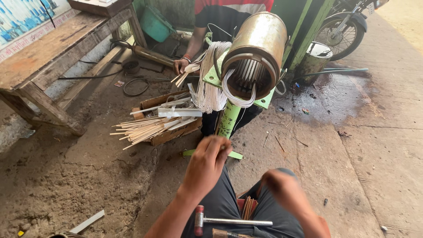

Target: The person feeds white wire into a rotating cylindrical machine and uses a thin wooden stick to guide and pack the wire inside. They repeatedly insert the stick, adjust the wire, and pull the wire through the machine while seated.

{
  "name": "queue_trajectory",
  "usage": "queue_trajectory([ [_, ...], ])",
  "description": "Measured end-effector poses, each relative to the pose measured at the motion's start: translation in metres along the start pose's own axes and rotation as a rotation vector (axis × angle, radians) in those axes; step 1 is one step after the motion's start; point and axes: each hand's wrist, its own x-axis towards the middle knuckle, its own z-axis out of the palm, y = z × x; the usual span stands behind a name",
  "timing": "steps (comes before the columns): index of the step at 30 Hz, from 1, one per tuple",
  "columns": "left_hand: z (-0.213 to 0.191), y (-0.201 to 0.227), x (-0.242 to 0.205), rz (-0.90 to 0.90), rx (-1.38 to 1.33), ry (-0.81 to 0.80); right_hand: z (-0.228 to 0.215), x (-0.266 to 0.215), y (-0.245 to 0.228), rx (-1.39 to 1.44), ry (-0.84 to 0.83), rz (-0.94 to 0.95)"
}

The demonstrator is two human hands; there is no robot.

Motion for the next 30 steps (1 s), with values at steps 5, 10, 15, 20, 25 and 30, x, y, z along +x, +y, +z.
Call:
queue_trajectory([
  [5, 0.0, -0.006, 0.058, 0.336, 0.436, 0.222, 0.086, 0.003, 0.037, -0.027, -0.31, 0.003],
  [10, -0.012, -0.005, 0.111, 0.528, 0.769, 0.187, 0.123, 0.007, 0.052, -0.013, -0.619, -0.126],
  [15, -0.038, -0.009, 0.142, 0.79, 0.742, 0.041, 0.11, 0.002, 0.042, -0.12, -0.633, -0.257],
  [20, -0.05, -0.037, 0.179, 0.996, 0.6, -0.134, 0.065, -0.006, 0.038, 0.048, -0.355, -0.175],
  [25, -0.011, -0.053, 0.176, 1.005, 0.569, 0.084, 0.031, -0.009, 0.03, 0.036, -0.318, -0.066],
  [30, 0.035, -0.047, 0.154, 0.815, 0.533, 0.32, 0.008, -0.021, 0.028, 0.055, -0.272, -0.06],
])
